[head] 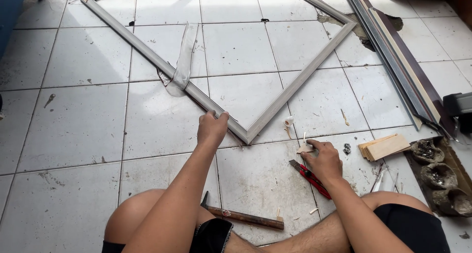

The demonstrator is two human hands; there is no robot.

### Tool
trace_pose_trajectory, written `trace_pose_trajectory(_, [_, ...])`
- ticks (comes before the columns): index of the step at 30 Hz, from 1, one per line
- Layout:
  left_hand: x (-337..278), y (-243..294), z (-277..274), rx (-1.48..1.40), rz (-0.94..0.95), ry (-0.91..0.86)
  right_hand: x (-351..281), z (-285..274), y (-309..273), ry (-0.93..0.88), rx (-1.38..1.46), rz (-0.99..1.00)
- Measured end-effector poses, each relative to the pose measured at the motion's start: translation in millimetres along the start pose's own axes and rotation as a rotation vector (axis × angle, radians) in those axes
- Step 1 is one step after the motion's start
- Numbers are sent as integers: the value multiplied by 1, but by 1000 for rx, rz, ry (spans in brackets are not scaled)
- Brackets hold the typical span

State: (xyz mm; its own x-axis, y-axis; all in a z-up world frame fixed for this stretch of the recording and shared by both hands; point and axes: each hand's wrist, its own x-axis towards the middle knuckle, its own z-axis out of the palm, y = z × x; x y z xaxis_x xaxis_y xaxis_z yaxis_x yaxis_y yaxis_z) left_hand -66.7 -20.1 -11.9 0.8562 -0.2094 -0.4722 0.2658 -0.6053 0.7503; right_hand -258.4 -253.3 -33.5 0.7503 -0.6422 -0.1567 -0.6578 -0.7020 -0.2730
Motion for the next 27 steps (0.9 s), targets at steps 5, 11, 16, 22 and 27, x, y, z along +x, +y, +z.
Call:
trace_pose_trajectory(5, [-85,42,-9,116,172,-120,3,6,4,-11,260,82])
trace_pose_trajectory(11, [-113,43,32,-26,93,-311,-27,-10,-28,-70,653,77])
trace_pose_trajectory(16, [-123,28,78,-456,-216,-458,-72,-29,-53,99,807,-163])
trace_pose_trajectory(22, [-141,-17,107,-797,-349,-114,-80,-48,-16,-148,-6,-226])
trace_pose_trajectory(27, [-133,-30,115,-826,-283,-169,-62,0,38,-305,34,-10])
